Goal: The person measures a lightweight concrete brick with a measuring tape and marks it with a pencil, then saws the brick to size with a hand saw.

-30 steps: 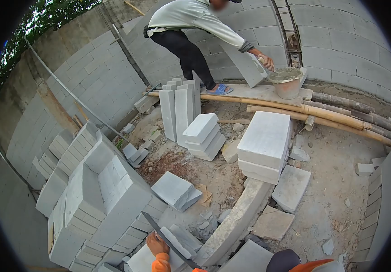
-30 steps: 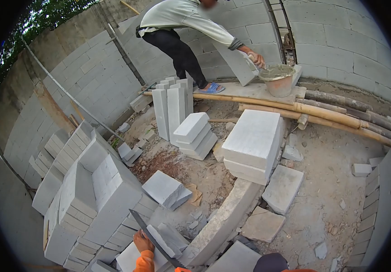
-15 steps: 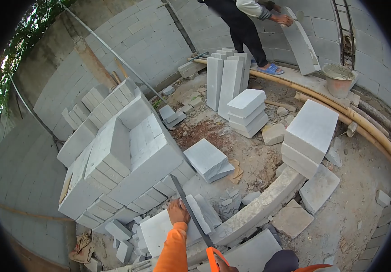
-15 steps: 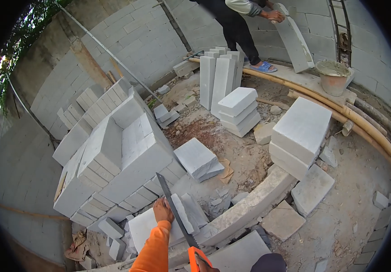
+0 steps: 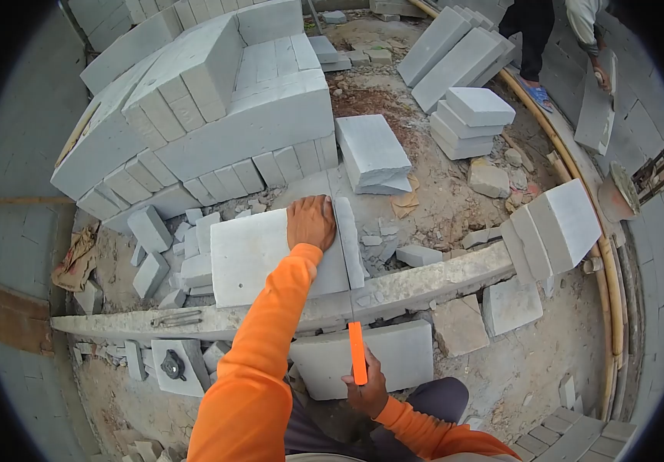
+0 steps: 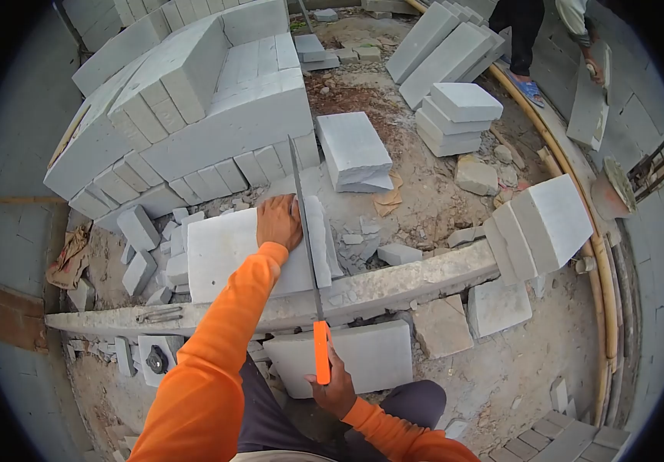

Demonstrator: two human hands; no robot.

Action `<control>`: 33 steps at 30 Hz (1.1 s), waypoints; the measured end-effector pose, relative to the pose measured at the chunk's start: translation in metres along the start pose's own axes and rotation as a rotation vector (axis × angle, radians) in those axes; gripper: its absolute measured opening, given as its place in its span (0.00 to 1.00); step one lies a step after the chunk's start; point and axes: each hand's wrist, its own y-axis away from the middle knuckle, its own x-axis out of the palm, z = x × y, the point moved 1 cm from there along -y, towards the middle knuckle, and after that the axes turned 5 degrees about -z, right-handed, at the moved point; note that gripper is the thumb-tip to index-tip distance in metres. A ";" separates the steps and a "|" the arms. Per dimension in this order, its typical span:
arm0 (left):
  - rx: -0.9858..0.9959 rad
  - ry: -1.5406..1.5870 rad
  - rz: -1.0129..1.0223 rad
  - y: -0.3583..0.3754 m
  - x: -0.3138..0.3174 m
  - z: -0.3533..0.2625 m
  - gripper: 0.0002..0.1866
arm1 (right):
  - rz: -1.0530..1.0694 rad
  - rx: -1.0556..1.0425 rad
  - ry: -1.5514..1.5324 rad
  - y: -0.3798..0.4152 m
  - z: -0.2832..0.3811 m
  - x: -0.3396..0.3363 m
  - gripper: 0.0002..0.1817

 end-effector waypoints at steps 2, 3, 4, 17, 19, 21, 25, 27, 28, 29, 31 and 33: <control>-0.011 -0.006 0.035 -0.001 -0.004 -0.002 0.18 | -0.008 0.026 0.008 -0.001 0.002 -0.001 0.43; -0.014 -0.011 0.028 -0.001 -0.003 -0.001 0.18 | -0.010 0.032 0.012 -0.002 0.003 -0.001 0.43; -0.014 -0.017 0.023 0.000 -0.002 -0.001 0.18 | -0.013 0.038 0.015 -0.002 0.004 -0.001 0.43; -0.030 -0.017 0.036 0.007 -0.006 0.005 0.19 | 0.005 0.177 0.020 0.000 0.023 -0.004 0.40; -0.035 -0.008 0.039 0.008 -0.007 0.005 0.18 | -0.041 0.097 0.083 -0.006 0.028 -0.006 0.36; -0.031 -0.013 0.014 0.008 -0.009 0.004 0.18 | -0.146 -0.134 0.203 -0.012 0.026 -0.005 0.31; -0.055 0.039 0.068 0.007 -0.012 0.003 0.19 | -0.143 -0.083 0.199 -0.014 0.042 -0.009 0.29; -0.062 0.048 0.065 0.007 -0.011 0.005 0.19 | -0.135 0.074 0.084 -0.012 0.051 -0.007 0.27; -0.067 0.053 0.065 0.007 -0.010 0.006 0.19 | -0.158 0.085 0.075 -0.013 0.055 -0.005 0.27; -0.055 0.057 0.037 0.010 -0.009 0.006 0.19 | -0.181 0.095 0.065 -0.014 0.059 -0.002 0.26; -0.023 0.066 -0.020 0.010 -0.007 0.008 0.19 | -0.292 -0.024 0.139 -0.022 0.069 0.005 0.25; -0.032 0.085 0.003 0.009 -0.005 0.011 0.19 | -0.331 -0.002 0.179 -0.034 0.087 0.009 0.22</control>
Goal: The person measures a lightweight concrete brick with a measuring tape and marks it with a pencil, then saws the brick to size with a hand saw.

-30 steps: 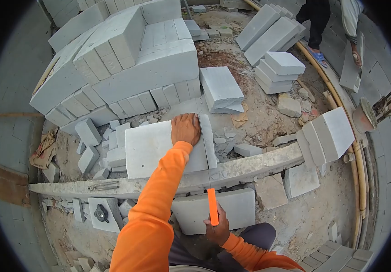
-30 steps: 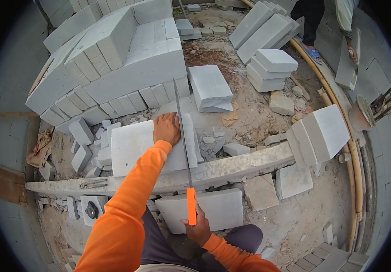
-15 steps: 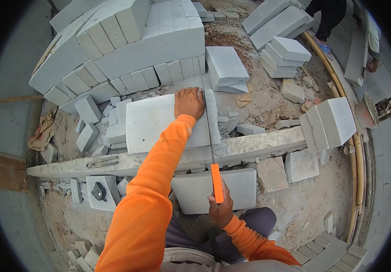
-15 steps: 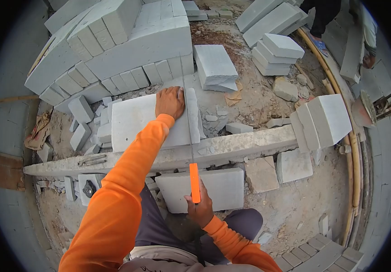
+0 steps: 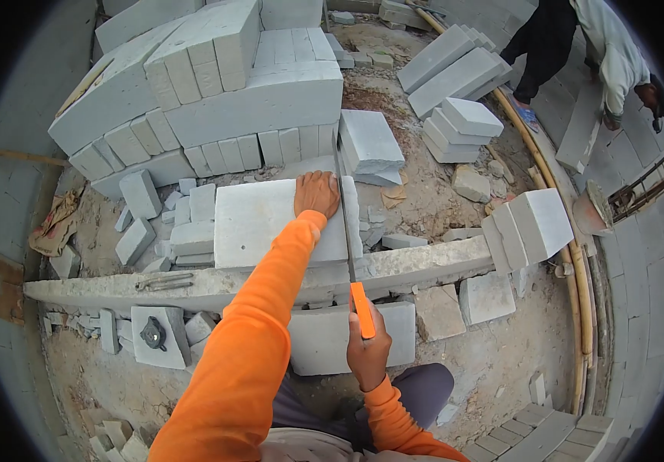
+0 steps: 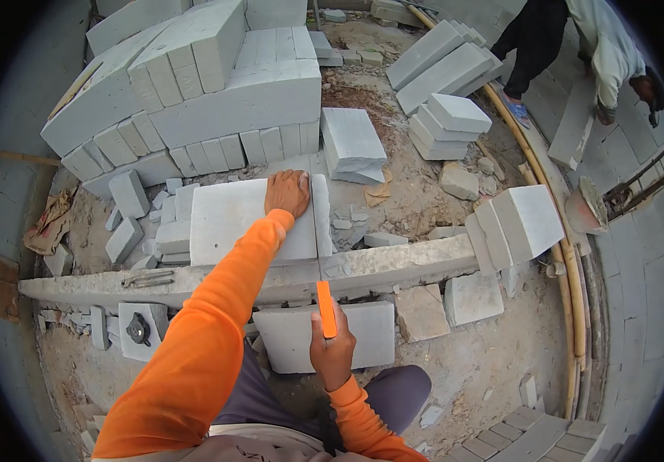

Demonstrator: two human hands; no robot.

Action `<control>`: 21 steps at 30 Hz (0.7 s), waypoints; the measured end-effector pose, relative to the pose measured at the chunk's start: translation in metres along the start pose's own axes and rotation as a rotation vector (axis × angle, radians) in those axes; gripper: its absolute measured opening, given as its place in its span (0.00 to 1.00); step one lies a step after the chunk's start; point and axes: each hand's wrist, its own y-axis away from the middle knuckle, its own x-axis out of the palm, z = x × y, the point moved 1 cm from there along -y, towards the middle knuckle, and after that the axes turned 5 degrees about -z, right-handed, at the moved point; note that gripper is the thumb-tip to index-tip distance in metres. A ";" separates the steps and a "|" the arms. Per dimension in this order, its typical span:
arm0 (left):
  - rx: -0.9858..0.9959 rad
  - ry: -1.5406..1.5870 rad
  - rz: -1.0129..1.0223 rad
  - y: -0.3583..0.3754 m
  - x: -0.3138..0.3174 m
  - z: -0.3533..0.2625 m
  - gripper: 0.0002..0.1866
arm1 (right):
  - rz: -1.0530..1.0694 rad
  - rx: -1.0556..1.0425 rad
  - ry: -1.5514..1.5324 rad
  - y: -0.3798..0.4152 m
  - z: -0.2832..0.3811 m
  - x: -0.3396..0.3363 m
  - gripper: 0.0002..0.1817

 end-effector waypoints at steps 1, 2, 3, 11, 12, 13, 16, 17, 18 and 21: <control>-0.007 0.007 0.013 0.000 -0.001 0.001 0.19 | -0.015 0.011 0.020 -0.006 0.010 0.001 0.21; -0.007 0.013 0.000 0.002 0.000 0.001 0.19 | -0.031 0.027 0.022 -0.009 0.016 0.001 0.19; -0.004 0.016 -0.013 0.002 -0.001 0.000 0.19 | -0.048 0.043 0.019 -0.013 0.022 0.003 0.18; 0.017 0.000 -0.033 -0.002 -0.002 0.001 0.20 | -0.050 0.174 0.091 0.033 0.017 -0.023 0.15; 0.012 0.002 -0.031 -0.002 0.001 0.003 0.19 | -0.058 0.180 0.121 0.067 0.008 -0.038 0.16; 0.003 0.006 -0.027 0.003 0.003 0.004 0.19 | -0.062 0.185 0.155 0.101 0.003 -0.053 0.16; -0.008 -0.022 0.034 0.002 0.000 0.002 0.19 | -0.031 0.163 0.256 0.136 0.011 -0.073 0.17; 0.000 -0.033 0.022 0.003 0.000 0.002 0.19 | -0.014 0.171 0.247 0.128 0.013 -0.068 0.18; 0.015 -0.033 -0.004 -0.001 -0.001 0.003 0.19 | 0.003 0.172 0.236 0.111 0.013 -0.059 0.18; 0.023 -0.024 -0.006 0.009 0.002 0.003 0.19 | 0.023 0.293 0.053 -0.008 0.003 0.008 0.14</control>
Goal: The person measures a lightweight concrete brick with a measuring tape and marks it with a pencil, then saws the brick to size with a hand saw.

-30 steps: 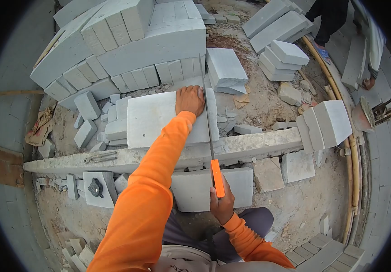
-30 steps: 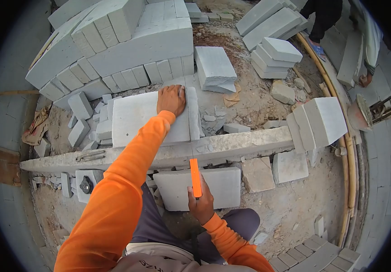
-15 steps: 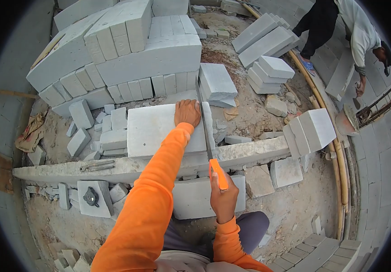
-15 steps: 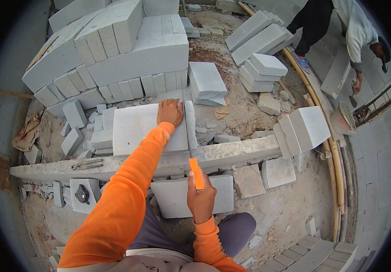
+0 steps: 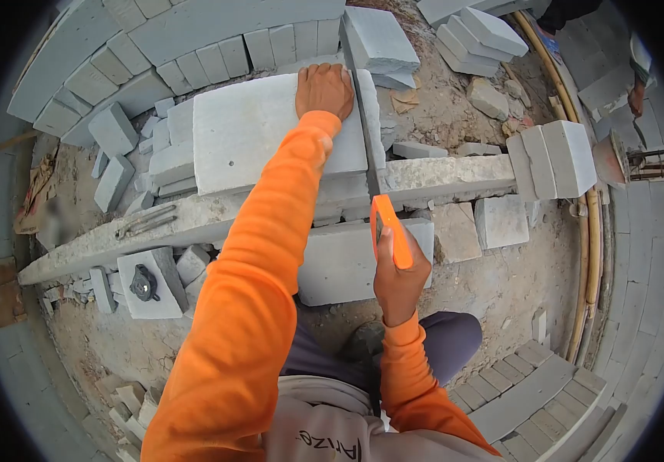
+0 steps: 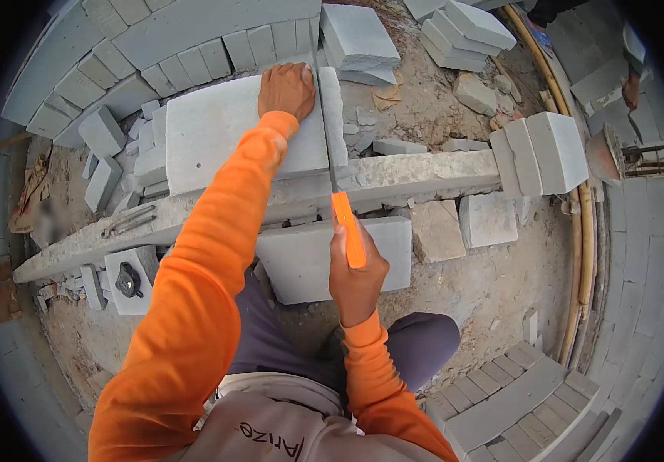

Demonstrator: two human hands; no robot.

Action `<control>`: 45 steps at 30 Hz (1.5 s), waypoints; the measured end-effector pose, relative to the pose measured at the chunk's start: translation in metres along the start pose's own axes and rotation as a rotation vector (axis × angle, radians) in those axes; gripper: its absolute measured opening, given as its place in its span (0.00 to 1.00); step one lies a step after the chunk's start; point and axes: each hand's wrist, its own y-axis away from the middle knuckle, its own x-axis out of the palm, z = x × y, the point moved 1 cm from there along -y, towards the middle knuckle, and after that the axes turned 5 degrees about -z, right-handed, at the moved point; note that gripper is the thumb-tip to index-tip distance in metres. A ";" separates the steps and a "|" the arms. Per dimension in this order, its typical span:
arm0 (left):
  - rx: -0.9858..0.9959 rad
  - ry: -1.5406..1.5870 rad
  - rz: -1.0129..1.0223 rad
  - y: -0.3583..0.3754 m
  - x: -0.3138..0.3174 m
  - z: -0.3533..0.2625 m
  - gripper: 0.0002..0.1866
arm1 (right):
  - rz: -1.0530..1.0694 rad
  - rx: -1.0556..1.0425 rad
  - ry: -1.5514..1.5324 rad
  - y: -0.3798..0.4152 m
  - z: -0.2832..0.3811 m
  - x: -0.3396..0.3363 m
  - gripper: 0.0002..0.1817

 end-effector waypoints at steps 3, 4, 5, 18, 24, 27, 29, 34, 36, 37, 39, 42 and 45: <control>-0.028 0.002 0.015 -0.011 0.001 0.004 0.19 | -0.080 -0.084 -0.040 -0.014 0.001 0.010 0.14; -0.029 0.007 0.026 -0.006 0.002 0.001 0.19 | -0.099 -0.070 0.006 0.010 -0.009 -0.003 0.14; -0.034 0.007 0.016 -0.008 0.001 0.003 0.19 | -0.110 -0.077 0.045 0.030 -0.018 -0.014 0.15; 0.030 -0.045 0.024 -0.007 0.006 0.008 0.19 | -0.034 -0.050 -0.011 -0.007 -0.003 0.004 0.16; 0.034 -0.043 -0.055 -0.007 0.013 0.010 0.19 | -0.068 -0.061 0.266 0.136 -0.051 -0.073 0.20; 0.048 -0.019 -0.082 -0.004 0.012 0.011 0.18 | -0.075 -0.129 0.162 0.103 -0.047 -0.055 0.20; 0.058 0.060 -0.110 -0.006 0.009 0.009 0.16 | -0.041 -0.020 0.066 0.018 -0.018 -0.012 0.17; 0.011 -0.037 -0.004 -0.006 0.006 0.005 0.18 | -0.047 -0.025 -0.007 0.013 -0.020 -0.006 0.17; 0.019 -0.045 -0.007 -0.005 0.003 0.007 0.19 | -0.082 -0.114 0.172 0.083 -0.044 -0.047 0.20; 0.021 -0.038 -0.016 -0.003 0.004 0.005 0.19 | -0.074 -0.133 0.227 0.117 -0.055 -0.066 0.21; 0.028 -0.039 -0.045 -0.007 0.008 0.008 0.19 | -0.015 -0.100 0.285 0.153 -0.051 -0.090 0.21; 0.038 -0.032 -0.072 -0.002 0.011 0.008 0.19 | -0.072 -0.156 0.203 0.094 -0.058 -0.052 0.19; 0.046 -0.018 -0.091 -0.006 0.009 0.007 0.18 | 0.002 0.019 0.033 -0.008 -0.014 0.001 0.17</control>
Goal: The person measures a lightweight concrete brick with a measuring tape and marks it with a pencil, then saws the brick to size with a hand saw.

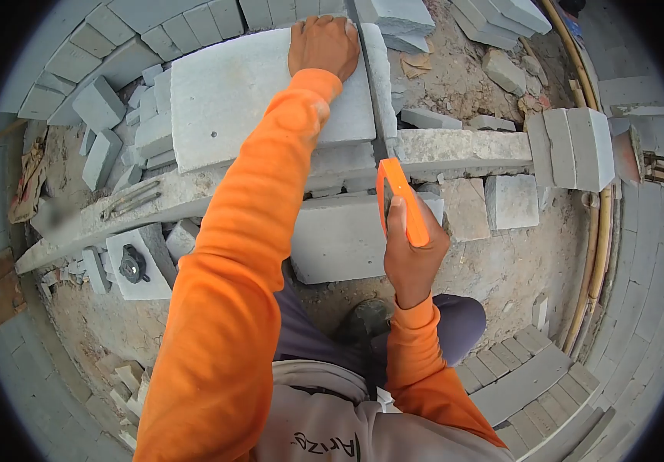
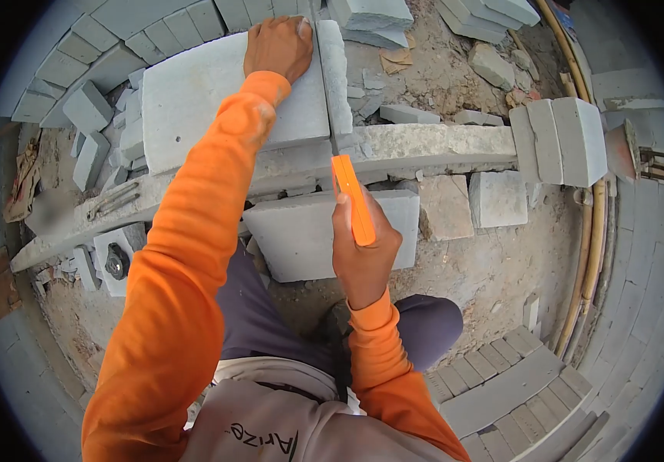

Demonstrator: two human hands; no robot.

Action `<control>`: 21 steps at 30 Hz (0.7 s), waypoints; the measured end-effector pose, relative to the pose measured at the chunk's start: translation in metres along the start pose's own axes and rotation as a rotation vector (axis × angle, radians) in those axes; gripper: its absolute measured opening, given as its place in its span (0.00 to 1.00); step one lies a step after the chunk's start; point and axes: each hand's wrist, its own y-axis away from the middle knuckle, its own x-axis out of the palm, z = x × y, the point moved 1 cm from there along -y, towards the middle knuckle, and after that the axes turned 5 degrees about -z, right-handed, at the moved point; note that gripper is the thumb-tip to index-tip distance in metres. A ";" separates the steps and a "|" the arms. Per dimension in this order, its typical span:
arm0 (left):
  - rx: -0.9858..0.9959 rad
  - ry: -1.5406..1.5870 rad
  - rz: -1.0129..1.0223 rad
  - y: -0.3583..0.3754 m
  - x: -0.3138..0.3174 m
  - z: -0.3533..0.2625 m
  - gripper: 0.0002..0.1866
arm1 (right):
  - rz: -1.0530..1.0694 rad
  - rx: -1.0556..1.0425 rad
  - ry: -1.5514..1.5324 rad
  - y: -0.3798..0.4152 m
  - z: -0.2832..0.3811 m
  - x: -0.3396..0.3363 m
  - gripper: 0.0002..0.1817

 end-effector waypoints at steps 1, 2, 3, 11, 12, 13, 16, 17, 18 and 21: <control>0.006 -0.005 0.018 0.000 -0.002 0.001 0.18 | 0.011 -0.023 -0.031 -0.010 0.004 0.005 0.17; 0.006 -0.006 0.041 0.001 -0.002 0.001 0.18 | 0.023 -0.043 -0.055 -0.015 0.008 0.006 0.17; -0.015 -0.003 0.074 0.001 -0.003 -0.001 0.18 | -0.010 -0.052 0.011 0.002 -0.004 -0.002 0.17; 0.016 -0.009 0.027 0.001 -0.003 0.000 0.17 | -0.031 -0.109 0.141 0.111 -0.025 -0.060 0.19; 0.024 0.001 0.019 0.004 -0.003 -0.001 0.17 | -0.084 -0.188 0.118 0.077 -0.021 -0.038 0.18; 0.013 0.000 0.038 0.011 -0.002 -0.003 0.17 | -0.079 -0.088 0.055 0.036 -0.004 -0.014 0.17; 0.000 -0.026 0.039 -0.004 -0.007 0.000 0.16 | 0.073 -0.046 -0.030 -0.030 0.027 0.006 0.15; -0.013 -0.034 0.048 -0.006 -0.007 0.001 0.16 | 0.046 -0.067 -0.028 -0.023 0.022 0.005 0.15; -0.020 -0.036 0.078 -0.001 -0.008 -0.002 0.16 | 0.011 -0.068 -0.021 -0.005 0.013 0.001 0.15; -0.030 -0.030 0.093 -0.001 -0.005 -0.001 0.16 | -0.046 -0.062 0.202 0.100 -0.030 -0.058 0.18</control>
